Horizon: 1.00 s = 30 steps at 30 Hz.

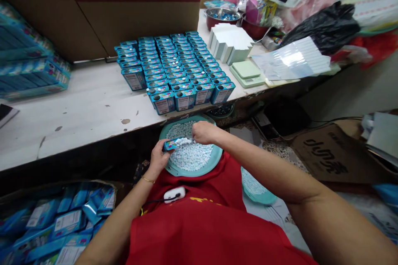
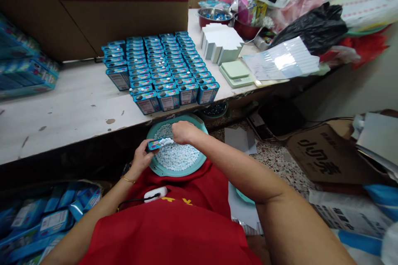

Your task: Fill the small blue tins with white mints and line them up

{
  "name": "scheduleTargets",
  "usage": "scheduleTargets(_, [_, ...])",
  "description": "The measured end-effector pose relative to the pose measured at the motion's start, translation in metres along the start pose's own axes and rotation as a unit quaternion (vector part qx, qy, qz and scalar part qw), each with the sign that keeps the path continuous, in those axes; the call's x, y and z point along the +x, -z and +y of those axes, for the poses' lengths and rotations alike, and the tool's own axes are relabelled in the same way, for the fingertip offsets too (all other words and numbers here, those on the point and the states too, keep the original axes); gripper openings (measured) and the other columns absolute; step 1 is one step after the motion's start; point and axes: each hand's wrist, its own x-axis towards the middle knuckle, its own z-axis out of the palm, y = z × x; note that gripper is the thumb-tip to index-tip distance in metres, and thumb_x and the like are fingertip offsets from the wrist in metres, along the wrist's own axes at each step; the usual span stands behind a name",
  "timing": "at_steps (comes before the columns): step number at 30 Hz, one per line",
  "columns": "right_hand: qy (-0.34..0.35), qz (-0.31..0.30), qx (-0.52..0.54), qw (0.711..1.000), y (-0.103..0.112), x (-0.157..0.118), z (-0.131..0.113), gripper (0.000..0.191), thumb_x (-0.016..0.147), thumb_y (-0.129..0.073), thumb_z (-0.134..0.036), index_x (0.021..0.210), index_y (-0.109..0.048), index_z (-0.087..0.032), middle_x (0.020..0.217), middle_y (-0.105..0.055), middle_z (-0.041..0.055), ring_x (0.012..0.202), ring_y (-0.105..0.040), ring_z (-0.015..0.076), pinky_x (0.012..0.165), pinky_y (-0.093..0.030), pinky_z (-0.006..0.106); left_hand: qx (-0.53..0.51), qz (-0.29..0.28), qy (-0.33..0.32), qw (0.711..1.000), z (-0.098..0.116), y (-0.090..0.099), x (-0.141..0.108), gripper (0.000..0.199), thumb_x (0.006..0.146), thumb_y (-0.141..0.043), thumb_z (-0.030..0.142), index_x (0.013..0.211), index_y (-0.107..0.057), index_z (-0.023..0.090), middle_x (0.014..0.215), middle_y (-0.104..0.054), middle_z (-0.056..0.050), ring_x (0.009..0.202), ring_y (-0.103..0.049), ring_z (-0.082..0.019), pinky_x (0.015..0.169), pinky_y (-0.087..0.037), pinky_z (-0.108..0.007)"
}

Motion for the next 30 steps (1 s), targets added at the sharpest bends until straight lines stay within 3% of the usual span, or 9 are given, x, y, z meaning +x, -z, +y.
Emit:
scheduleTargets(16, [-0.008,0.036,-0.004,0.999,0.014,-0.022,0.014,0.031,0.072,-0.05,-0.017,0.094,-0.071,-0.01,0.091,-0.069,0.0142,0.088,-0.063,0.0226,0.073,-0.044,0.027,0.018,-0.015,0.05,0.998,-0.007,0.002,0.006,0.041,0.063,-0.066,0.029,0.102,-0.058,0.017,0.095,-0.063,-0.006,0.088,-0.059,-0.021,0.083,-0.045,-0.035])
scheduleTargets(22, [0.026,0.057,0.023,0.998,0.0,-0.032,0.028,0.032,0.071,-0.048,-0.014,0.09,-0.073,-0.02,0.092,-0.07,0.0071,0.091,-0.061,0.022,0.072,-0.042,0.026,-0.052,-0.01,0.087,0.995,0.001,-0.003,0.007,0.043,0.058,-0.069,0.027,0.098,-0.058,0.017,0.09,-0.063,-0.004,0.085,-0.06,-0.02,0.083,-0.045,-0.035])
scheduleTargets(30, [0.004,0.09,0.111,0.99,-0.015,-0.056,0.043,0.033,0.075,-0.046,-0.015,0.095,-0.071,-0.024,0.094,-0.069,0.0022,0.092,-0.059,0.0186,0.075,-0.039,0.022,-0.131,0.036,0.104,0.985,-0.002,-0.01,-0.003,0.045,0.058,-0.07,0.027,0.099,-0.056,0.018,0.089,-0.063,-0.003,0.082,-0.06,-0.019,0.08,-0.047,-0.034])
